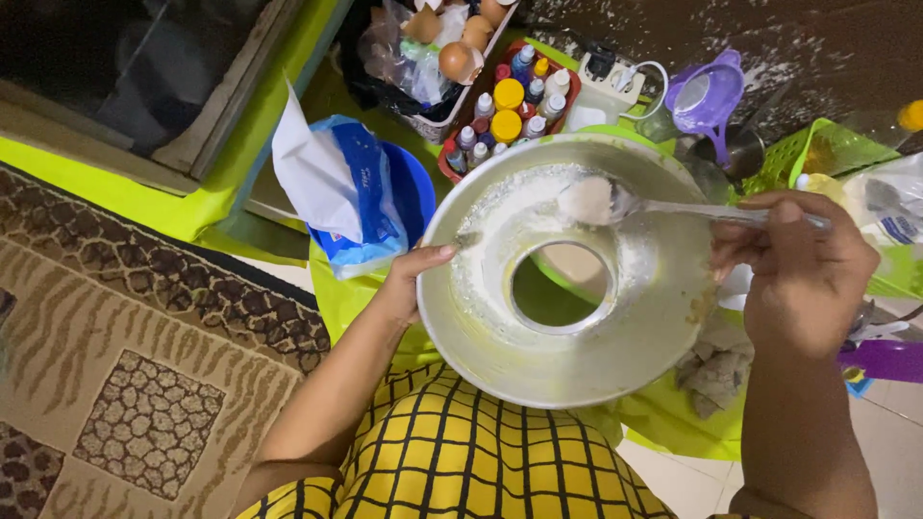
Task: Greasing the inside of a cake tin with butter and then coating it with flour.
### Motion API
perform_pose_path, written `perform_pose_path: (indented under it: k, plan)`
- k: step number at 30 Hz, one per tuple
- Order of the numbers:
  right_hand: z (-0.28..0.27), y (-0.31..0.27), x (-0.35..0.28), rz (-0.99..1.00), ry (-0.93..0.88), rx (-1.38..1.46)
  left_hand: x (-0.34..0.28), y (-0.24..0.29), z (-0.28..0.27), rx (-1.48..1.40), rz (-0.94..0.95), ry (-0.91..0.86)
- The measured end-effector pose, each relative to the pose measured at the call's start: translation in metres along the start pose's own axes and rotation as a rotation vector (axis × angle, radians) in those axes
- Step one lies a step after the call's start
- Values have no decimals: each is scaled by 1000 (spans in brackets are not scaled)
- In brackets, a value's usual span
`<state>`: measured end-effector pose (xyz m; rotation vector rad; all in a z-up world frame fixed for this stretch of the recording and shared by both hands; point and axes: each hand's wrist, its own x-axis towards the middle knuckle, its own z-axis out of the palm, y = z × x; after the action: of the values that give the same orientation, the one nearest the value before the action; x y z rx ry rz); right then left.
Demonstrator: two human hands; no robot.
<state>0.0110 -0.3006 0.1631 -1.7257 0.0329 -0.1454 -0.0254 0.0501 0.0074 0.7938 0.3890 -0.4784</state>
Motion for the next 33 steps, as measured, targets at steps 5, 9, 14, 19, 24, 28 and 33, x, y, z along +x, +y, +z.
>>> perform_pose_path:
  k: [5, 9, 14, 19, 24, 28, 33]
  plan:
    - [5, 5, 3, 17, 9, 6, -2, 5, 0, 22, -18, 43]
    - [4, 3, 1, 2, 23, 3, -2, 5, -5, 38, -29, 102]
    - [2, 7, -6, -38, 17, -42, 1, 1, -10, 79, -14, 149]
    - [9, 7, -15, -31, 66, -11, -1, 2, -9, 21, -22, 207]
    - [12, 4, -16, -40, 109, -33, -2, 4, -11, 18, 4, 250]
    - [5, 13, -17, -89, 136, 3, -2, 5, -15, 13, 12, 285]
    - [11, 5, -19, -29, 137, -14, -3, 9, -11, -18, 19, 283]
